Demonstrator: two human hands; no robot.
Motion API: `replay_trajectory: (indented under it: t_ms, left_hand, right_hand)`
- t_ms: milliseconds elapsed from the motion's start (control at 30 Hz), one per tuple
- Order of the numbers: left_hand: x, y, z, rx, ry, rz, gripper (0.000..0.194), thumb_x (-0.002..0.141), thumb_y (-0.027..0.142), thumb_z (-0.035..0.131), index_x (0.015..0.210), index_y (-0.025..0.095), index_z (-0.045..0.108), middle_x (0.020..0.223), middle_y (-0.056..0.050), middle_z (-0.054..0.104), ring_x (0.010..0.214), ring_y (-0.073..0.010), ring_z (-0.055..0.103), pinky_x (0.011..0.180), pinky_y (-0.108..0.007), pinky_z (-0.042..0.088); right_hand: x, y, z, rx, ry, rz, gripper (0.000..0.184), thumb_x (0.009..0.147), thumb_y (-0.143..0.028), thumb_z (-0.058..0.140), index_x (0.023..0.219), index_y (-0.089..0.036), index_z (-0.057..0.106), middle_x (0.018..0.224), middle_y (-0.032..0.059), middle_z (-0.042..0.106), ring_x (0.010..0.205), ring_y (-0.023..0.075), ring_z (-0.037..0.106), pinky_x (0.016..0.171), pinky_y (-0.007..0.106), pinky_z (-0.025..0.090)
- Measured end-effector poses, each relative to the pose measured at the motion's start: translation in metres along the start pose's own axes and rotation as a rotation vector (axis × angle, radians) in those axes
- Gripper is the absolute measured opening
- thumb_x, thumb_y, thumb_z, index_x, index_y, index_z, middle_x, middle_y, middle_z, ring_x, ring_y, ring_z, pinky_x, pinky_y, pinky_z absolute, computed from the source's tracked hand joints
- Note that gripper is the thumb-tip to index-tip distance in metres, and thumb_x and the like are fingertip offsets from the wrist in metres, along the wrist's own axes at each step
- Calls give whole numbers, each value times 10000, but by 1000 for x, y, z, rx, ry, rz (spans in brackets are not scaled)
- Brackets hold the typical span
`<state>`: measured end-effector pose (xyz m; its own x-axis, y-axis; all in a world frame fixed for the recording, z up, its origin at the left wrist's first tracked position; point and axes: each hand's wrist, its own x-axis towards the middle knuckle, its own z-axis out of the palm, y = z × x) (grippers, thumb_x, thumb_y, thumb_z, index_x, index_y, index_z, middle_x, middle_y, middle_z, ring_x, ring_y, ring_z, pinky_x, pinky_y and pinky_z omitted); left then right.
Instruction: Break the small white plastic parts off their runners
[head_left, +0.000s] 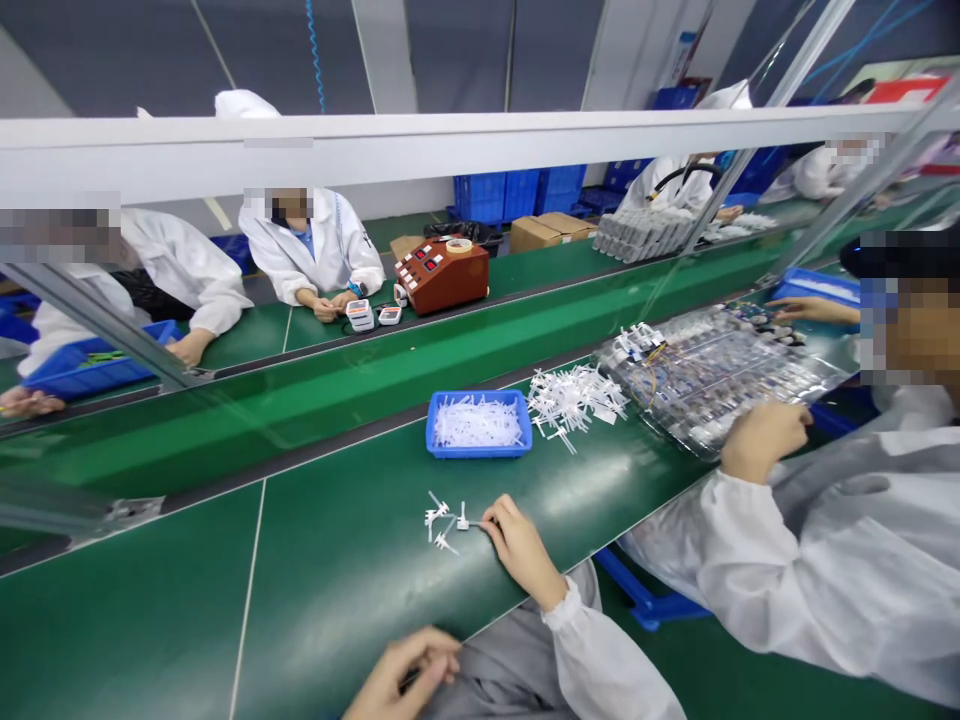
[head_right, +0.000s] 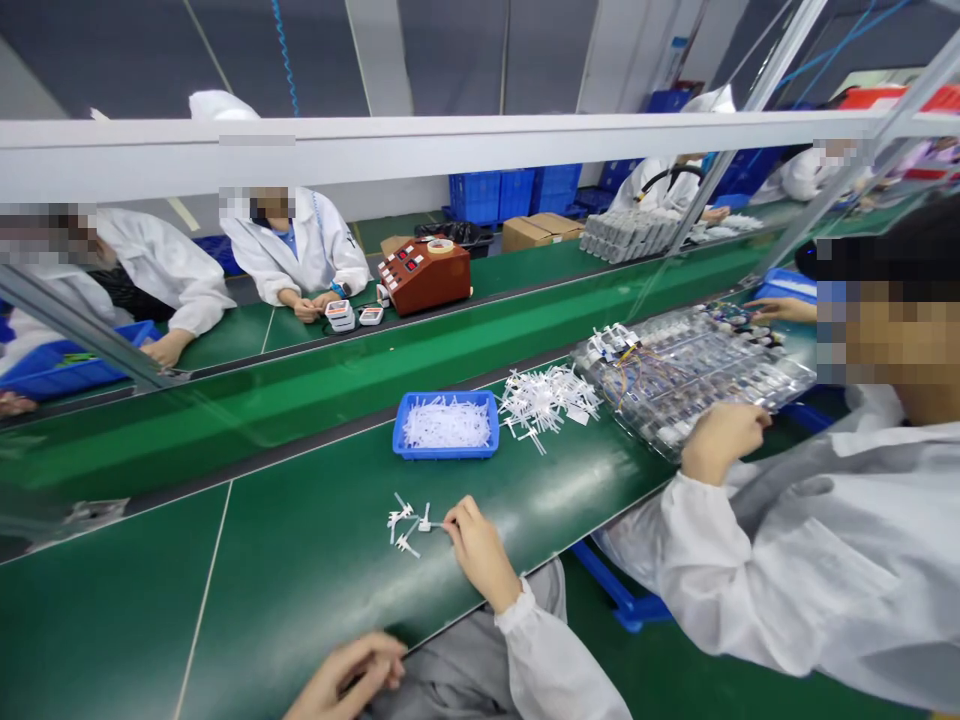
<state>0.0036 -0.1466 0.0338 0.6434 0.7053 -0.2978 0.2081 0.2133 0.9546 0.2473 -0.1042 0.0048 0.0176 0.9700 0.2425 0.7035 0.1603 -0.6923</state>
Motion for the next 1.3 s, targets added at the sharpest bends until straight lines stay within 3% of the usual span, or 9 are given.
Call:
replay_trajectory:
  t_ms: [100,200,367,433,600,767,967,1167,1300]
  left_hand:
    - [31,3,-9,-168,5,72,461,833,541,546,1164,222,570,874,-68,635,770,-178,612,722,-294,501]
    - [49,12,-13,-344,41,56,537,826,558,540,1243,221,493,918,-80,592,743,-170,589,575,-259,506]
    - [69,16,-21,-298,39,-27,347,755,481,672,821,148,600,683,-12,544,569,-106,523,411,-170,423]
    - [77,12,-30,-286,62,11,353,747,485,677,755,144,586,648,-6,561,539,-96,521,427,-176,434]
    - [90,1,-60,-259,207,151,354,711,464,716,812,138,623,667,-25,649,574,-109,587,579,-222,505]
    - [93,-3,-76,-272,270,221,341,683,429,743,829,136,646,705,-37,675,654,-144,633,672,-261,522]
    - [93,2,-77,-323,286,185,377,656,454,751,820,136,632,655,-27,669,599,-148,632,636,-280,526]
    - [92,2,-78,-325,234,180,393,654,477,747,804,139,615,621,-18,660,558,-142,620,603,-276,515]
    - [92,-2,-80,-343,211,190,375,678,460,737,815,138,602,606,-14,658,543,-131,608,587,-260,498]
  right_hand:
    - [-14,-13,-7,107,62,-21,115,948,-196,435,893,-195,536,888,27,526,806,141,570,734,255,468]
    - [-28,-30,-7,-15,-6,-179,130,953,-206,428,922,-191,554,893,36,553,800,148,564,721,263,465]
    - [-24,-51,-13,-240,-157,-365,173,955,-264,433,918,-190,584,880,43,601,791,170,571,705,294,468]
    - [-4,-53,-23,-197,-138,-347,160,930,-314,486,979,-194,580,932,51,604,844,178,578,741,300,477]
    - [91,-29,-54,-206,161,-163,200,914,-217,477,1099,-163,529,1009,100,583,980,223,556,880,361,451]
    - [162,10,-55,-362,-36,29,232,750,-5,551,954,-104,597,965,126,608,953,240,567,899,393,426]
    - [167,24,-48,-295,-166,-5,302,640,52,562,867,-139,623,824,35,649,796,159,600,782,272,449]
    - [166,22,-48,-220,-95,-4,270,728,-49,549,978,-141,591,755,7,652,737,139,609,739,252,454]
    - [168,21,-48,-198,-61,15,154,756,-81,547,883,-133,618,756,30,676,717,137,629,744,251,469]
